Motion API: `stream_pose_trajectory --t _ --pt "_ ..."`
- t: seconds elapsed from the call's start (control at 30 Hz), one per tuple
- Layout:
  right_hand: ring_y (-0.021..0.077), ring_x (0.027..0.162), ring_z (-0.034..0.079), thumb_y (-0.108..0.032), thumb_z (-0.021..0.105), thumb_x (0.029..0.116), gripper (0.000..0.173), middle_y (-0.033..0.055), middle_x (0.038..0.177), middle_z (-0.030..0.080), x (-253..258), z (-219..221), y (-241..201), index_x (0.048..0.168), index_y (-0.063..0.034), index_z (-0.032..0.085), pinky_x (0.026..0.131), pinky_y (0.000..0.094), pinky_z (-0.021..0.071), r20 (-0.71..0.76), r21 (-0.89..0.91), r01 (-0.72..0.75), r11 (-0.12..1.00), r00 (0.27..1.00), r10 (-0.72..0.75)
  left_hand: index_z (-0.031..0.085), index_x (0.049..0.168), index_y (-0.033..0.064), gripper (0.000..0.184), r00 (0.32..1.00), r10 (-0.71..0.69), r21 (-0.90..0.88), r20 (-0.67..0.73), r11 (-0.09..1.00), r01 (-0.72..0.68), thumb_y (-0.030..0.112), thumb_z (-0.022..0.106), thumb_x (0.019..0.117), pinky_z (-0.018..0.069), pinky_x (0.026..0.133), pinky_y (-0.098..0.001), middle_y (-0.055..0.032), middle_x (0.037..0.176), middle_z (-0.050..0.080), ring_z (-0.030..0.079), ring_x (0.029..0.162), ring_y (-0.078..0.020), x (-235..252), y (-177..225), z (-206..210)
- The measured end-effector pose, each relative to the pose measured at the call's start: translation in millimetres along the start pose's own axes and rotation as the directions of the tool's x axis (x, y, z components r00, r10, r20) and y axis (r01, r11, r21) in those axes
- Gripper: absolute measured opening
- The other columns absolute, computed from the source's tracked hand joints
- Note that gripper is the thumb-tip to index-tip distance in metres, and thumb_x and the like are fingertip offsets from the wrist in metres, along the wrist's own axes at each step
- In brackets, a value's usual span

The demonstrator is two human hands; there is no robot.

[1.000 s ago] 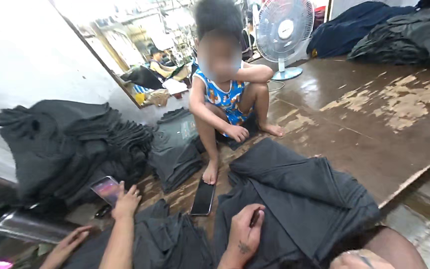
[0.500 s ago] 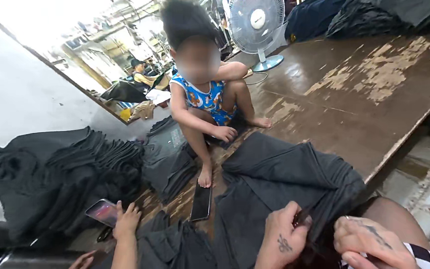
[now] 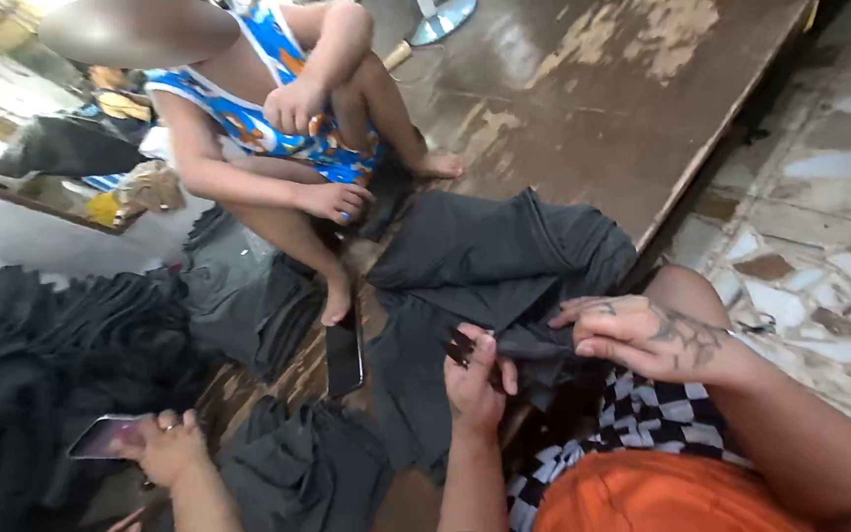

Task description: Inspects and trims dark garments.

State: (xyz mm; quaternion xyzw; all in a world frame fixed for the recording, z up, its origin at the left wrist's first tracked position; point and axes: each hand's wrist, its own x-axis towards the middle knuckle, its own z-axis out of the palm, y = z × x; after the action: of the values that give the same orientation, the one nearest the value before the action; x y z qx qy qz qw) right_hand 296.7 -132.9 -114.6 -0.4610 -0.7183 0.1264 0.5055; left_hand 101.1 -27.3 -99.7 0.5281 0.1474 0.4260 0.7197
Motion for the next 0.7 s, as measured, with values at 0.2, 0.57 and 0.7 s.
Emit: stream_pose_trajectory --t 0.2,0.57,0.7 --pt "0.0212 0.075 0.065 -0.044 0.052 0.104 0.051 0.0113 0.083 0.068 4 17 -12 0.123 0.0011 0.067 0.076 0.0363 0.0551 -0.042 -0.148 -0.118 0.982 0.993 0.113 0.063 0.091 0.0153 0.011 0.999 -0.033 -0.03 0.022 0.999 0.034 0.018 0.059 0.1013 0.0519 0.045 -0.0177 0.0048 0.067 0.066 0.06 0.048 -0.0018 3 -1 -1" --pt "0.0259 0.103 0.072 -0.019 0.051 0.106 0.03 0.0171 0.097 0.073 -3 7 -3 0.097 0.003 0.069 0.103 0.039 0.0518 0.03 0.016 -0.043 0.999 0.999 0.042 0.058 0.091 0.0142 0.022 0.989 -0.145 -0.097 -0.018 0.985 0.143 0.014 0.042 0.1064 0.0511 0.044 -0.019 0.0028 0.064 0.066 0.06 0.046 -0.0041 5 4 -3" --pt "0.0255 0.07 0.063 -0.043 0.057 0.101 0.047 0.0116 0.077 0.065 11 17 -16 0.111 0.0009 0.069 0.072 0.0414 0.054 -0.018 -0.17 -0.112 0.979 0.994 0.111 0.059 0.092 0.014 0.019 0.986 -0.164 -0.096 -0.017 0.982 0.162 0.013 0.045 0.1052 0.0506 0.042 -0.0189 0.0031 0.063 0.066 0.059 0.045 -0.0037 5 7 -3"
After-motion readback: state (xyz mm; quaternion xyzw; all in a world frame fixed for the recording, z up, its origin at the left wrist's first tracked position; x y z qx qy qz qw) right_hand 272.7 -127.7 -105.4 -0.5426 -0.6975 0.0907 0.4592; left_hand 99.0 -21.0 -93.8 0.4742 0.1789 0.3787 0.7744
